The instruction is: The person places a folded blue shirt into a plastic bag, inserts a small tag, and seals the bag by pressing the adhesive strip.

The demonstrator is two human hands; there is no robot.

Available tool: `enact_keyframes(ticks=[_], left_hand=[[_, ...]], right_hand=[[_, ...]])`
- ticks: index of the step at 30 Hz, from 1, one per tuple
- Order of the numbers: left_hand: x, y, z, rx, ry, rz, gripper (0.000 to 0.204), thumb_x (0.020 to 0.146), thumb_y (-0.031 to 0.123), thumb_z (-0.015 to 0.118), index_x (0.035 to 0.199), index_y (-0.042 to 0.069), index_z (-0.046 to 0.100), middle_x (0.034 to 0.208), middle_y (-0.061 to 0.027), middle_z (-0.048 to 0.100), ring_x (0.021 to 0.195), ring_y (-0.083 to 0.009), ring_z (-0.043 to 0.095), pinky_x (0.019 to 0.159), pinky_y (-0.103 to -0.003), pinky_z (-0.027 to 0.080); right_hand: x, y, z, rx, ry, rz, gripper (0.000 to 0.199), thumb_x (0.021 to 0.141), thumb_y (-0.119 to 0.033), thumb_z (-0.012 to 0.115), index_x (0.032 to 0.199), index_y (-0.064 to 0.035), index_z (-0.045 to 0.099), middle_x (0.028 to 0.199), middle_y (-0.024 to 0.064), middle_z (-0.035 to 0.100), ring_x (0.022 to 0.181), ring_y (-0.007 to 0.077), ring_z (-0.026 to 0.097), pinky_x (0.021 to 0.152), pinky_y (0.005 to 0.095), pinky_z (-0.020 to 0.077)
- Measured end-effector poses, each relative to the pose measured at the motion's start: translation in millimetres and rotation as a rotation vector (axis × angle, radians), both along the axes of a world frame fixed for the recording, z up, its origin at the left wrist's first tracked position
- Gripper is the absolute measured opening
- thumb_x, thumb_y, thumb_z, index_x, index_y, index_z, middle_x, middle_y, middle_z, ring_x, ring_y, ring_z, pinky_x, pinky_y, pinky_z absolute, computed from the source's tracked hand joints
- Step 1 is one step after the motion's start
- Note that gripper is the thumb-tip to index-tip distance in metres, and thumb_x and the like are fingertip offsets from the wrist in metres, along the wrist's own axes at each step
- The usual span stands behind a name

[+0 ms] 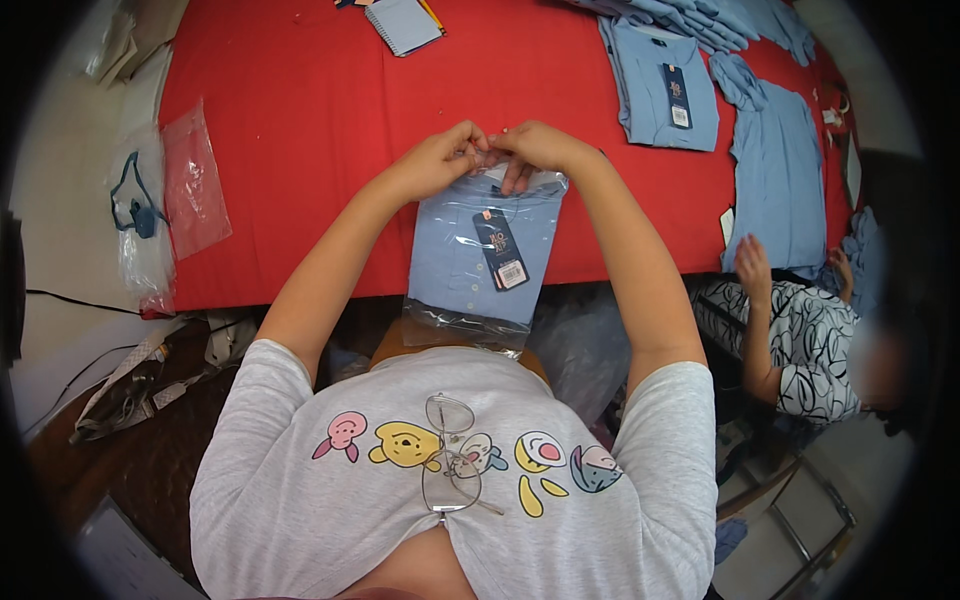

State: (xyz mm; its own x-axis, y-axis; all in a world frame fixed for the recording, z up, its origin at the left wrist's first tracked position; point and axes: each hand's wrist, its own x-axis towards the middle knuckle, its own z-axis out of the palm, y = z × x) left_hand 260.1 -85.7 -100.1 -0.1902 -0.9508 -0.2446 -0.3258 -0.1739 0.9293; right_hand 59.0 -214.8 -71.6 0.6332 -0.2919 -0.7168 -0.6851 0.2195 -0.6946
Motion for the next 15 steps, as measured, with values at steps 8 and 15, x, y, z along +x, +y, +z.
enact_keyframes(ticks=[8,15], left_hand=[[0.7,12.8,-8.2,0.024,0.160,0.031,0.018,0.109,0.018,0.064,0.121,0.004,0.063,0.087,-0.0043,0.067,0.083,-0.0114,0.062,0.076,-0.031,0.050],[-6.5,7.0,38.2,0.084,-0.176,-0.090,0.035,0.094,0.034,0.086,0.108,0.004,0.078,0.079,-0.0059,0.070,0.081,-0.0113,0.066,0.074,-0.031,0.051]], right_hand=[[-5.3,8.4,-4.3,-0.044,-0.038,0.021,0.041,0.111,-0.034,0.056,0.122,0.0012,0.074,0.082,0.0159,0.081,0.087,0.0194,0.083,0.074,0.0330,0.0582],[-26.3,-5.1,3.7,-0.563,0.306,0.276,0.035,0.082,-0.033,0.089,0.089,0.0007,0.083,0.079,0.0107,0.080,0.073,0.0209,0.079,0.070,0.0351,0.0612]])
